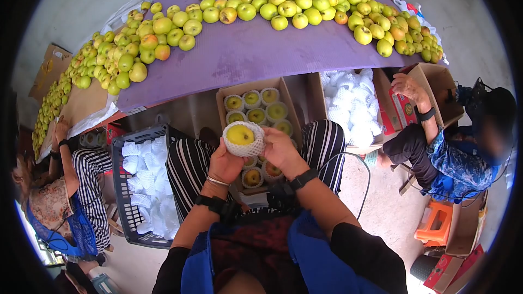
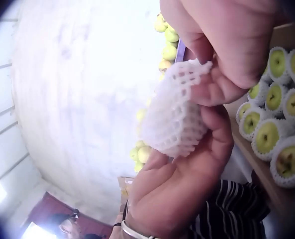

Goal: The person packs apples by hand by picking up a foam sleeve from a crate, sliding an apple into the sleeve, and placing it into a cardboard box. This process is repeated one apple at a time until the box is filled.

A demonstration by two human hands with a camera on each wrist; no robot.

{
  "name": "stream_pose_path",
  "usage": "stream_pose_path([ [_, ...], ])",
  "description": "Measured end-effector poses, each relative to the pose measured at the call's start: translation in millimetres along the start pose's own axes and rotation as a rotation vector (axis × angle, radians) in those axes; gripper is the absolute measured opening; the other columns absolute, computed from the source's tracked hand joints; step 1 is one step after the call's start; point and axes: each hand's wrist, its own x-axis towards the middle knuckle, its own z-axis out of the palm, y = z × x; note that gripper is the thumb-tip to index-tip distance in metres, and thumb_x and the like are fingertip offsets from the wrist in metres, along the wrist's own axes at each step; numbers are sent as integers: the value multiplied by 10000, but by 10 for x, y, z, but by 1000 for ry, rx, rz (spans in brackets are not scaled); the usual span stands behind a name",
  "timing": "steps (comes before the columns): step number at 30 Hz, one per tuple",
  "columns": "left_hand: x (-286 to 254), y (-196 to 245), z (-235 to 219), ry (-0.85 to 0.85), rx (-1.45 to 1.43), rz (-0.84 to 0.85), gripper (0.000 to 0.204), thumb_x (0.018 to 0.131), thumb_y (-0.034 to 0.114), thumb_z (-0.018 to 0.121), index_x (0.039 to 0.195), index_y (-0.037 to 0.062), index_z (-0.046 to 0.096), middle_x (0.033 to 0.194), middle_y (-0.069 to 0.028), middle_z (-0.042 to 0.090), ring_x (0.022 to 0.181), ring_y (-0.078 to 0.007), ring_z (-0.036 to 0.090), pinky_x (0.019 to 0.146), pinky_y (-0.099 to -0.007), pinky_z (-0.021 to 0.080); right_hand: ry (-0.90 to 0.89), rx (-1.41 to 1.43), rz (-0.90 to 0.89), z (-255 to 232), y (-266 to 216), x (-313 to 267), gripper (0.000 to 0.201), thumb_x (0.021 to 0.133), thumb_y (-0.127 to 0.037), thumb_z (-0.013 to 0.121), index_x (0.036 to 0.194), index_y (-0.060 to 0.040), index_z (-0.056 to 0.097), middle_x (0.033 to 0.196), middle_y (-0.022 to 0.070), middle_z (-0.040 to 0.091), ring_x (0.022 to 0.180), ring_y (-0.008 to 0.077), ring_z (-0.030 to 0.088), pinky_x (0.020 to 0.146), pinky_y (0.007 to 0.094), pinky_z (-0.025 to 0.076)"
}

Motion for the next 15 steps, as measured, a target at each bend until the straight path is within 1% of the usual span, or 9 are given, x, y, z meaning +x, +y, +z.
stream_pose_path([
  [2,1,-16,10,43,-7,17,460,857,427,359,1197,119,388,1195,-62,441,1097,-248,406,857,-407,351,-133,170,29,27,-5,-13,206,797,-45,460,982,41,491,966,107,551,902,229,547,815,399,440],
  [3,-1,-18,17,86,-14,34,469,858,441,341,1199,122,388,1201,-63,438,1092,-250,409,847,-400,355,-134,169,30,54,-2,-13,206,797,-45,460,982,41,491,966,107,551,902,229,547,815,399,440],
  [5,8,-36,-78,84,-31,27,469,858,441,341,1199,124,390,1207,-63,435,1092,-250,410,850,-402,353,-98,218,18,106,18,-6,214,824,-93,470,998,30,488,950,79,553,889,193,547,770,337,459],
  [6,3,-32,-79,83,-47,18,469,857,441,340,1200,125,392,1213,-62,432,1092,-250,411,852,-404,350,-99,217,20,100,38,-7,214,824,-93,470,998,30,488,950,79,553,889,193,547,770,337,459],
  [8,-1,-40,-66,73,-67,27,457,860,434,336,1196,129,397,1215,-58,432,1095,-251,410,857,-402,350,-99,37,-49,57,87,-4,185,844,-124,464,980,-4,498,925,75,561,864,184,555,751,328,464],
  [10,-1,-35,-9,63,-88,34,445,864,426,332,1192,132,402,1217,-54,431,1098,-252,409,861,-400,349,-132,-10,-31,-14,78,7,172,841,-127,468,973,-21,501,905,70,563,845,175,557,737,318,464],
  [12,7,-24,27,129,-132,66,430,870,408,327,1177,119,415,1201,-57,446,1097,-254,418,881,-415,350,-166,-58,-14,-24,65,3,160,838,-129,472,967,-39,505,885,65,565,825,166,559,723,308,464],
  [14,-3,7,16,124,-146,63,426,876,403,317,1170,111,420,1190,-61,455,1093,-253,427,887,-420,355,65,-609,1,15,46,-16,147,827,-128,491,944,-40,503,792,30,569,670,112,553,557,268,464],
  [15,-10,28,48,121,-160,60,423,882,398,308,1162,103,425,1179,-66,463,1089,-251,435,893,-425,360,63,-609,2,-15,43,9,147,827,-128,491,944,-40,503,792,30,569,670,112,553,557,268,464],
])
